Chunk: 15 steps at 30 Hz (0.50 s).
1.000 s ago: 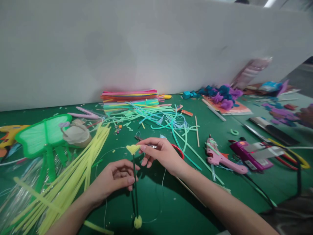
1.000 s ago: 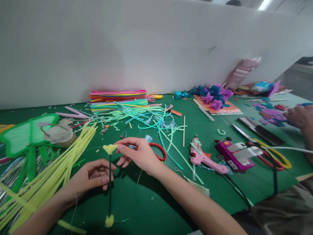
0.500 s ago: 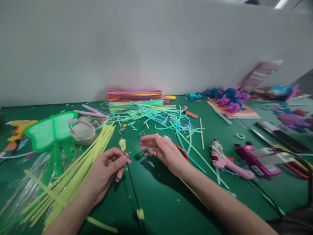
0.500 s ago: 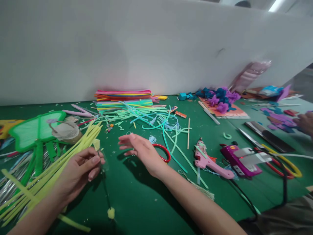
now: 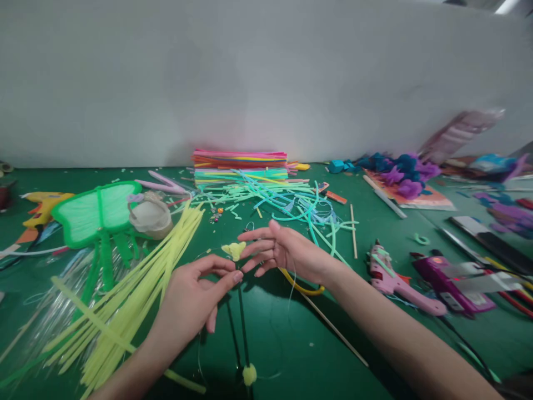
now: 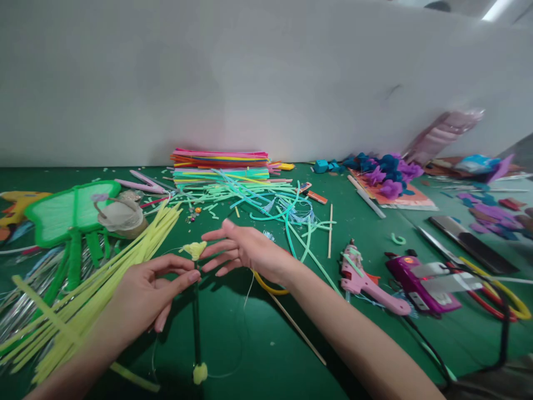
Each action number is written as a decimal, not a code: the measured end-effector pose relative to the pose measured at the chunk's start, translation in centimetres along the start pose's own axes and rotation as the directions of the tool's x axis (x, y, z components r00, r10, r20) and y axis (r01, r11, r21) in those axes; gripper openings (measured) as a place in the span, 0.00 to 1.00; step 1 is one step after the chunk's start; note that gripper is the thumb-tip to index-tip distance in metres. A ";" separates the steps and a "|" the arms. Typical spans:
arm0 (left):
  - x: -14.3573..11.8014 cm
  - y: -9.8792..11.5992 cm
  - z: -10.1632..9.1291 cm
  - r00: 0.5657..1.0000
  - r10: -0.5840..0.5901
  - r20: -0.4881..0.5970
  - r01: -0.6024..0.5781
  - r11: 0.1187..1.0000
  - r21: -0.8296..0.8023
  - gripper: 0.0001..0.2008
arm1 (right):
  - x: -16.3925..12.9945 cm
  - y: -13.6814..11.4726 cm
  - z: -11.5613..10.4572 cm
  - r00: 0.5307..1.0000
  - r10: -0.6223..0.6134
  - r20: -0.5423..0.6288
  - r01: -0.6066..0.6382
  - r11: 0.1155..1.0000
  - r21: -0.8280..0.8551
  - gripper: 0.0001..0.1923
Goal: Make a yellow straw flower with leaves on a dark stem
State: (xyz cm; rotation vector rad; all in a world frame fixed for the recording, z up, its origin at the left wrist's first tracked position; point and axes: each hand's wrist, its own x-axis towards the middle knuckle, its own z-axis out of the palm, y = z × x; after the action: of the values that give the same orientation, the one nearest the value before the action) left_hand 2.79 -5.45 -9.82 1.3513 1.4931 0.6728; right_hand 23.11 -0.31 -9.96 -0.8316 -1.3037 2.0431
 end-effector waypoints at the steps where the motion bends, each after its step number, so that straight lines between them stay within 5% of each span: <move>1: -0.1 0.0 0.1 1.000 0.004 0.007 -0.005 0.999 0.037 0.16 | 0.1 -0.3 0.0 0.999 -0.032 -0.025 0.029 0.993 -0.115 0.24; 3: -0.2 -0.2 0.1 0.999 0.051 0.004 -0.051 0.990 0.129 0.16 | 0.3 -0.7 0.1 0.991 -0.123 -0.054 0.097 0.933 -0.347 0.20; 5: -0.3 -0.5 -0.4 0.974 0.219 -0.051 -0.198 0.944 0.265 0.14 | 0.4 -0.9 0.4 0.979 -0.197 -0.047 0.148 0.857 -0.494 0.15; 7: -0.2 -0.5 -1.4 0.860 0.494 -0.130 -0.395 0.803 0.446 0.10 | 0.2 -1.0 0.8 0.969 -0.244 -0.026 0.187 0.804 -0.565 0.10; 9: 0.0 -0.4 -2.4 0.675 0.720 -0.161 -0.505 0.610 0.610 0.12 | -0.1 -1.0 1.3 0.959 -0.283 0.000 0.223 0.755 -0.617 0.09; 10: 0.2 -0.3 -2.9 0.648 0.753 -0.114 -0.540 0.560 0.629 0.16 | -0.2 -0.9 1.5 0.955 -0.296 0.015 0.236 0.731 -0.641 0.09; 15: 0.7 -0.6 -3.6 0.712 0.674 0.199 -0.660 0.544 0.518 0.16 | -0.8 -0.5 2.2 0.939 -0.334 0.083 0.286 0.624 -0.727 0.12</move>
State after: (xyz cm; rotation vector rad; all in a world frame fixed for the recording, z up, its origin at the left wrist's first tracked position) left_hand -0.68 -4.19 -9.21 2.4613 1.1875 0.7367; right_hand 22.06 -1.98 -8.62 -0.8923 -2.1137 1.1678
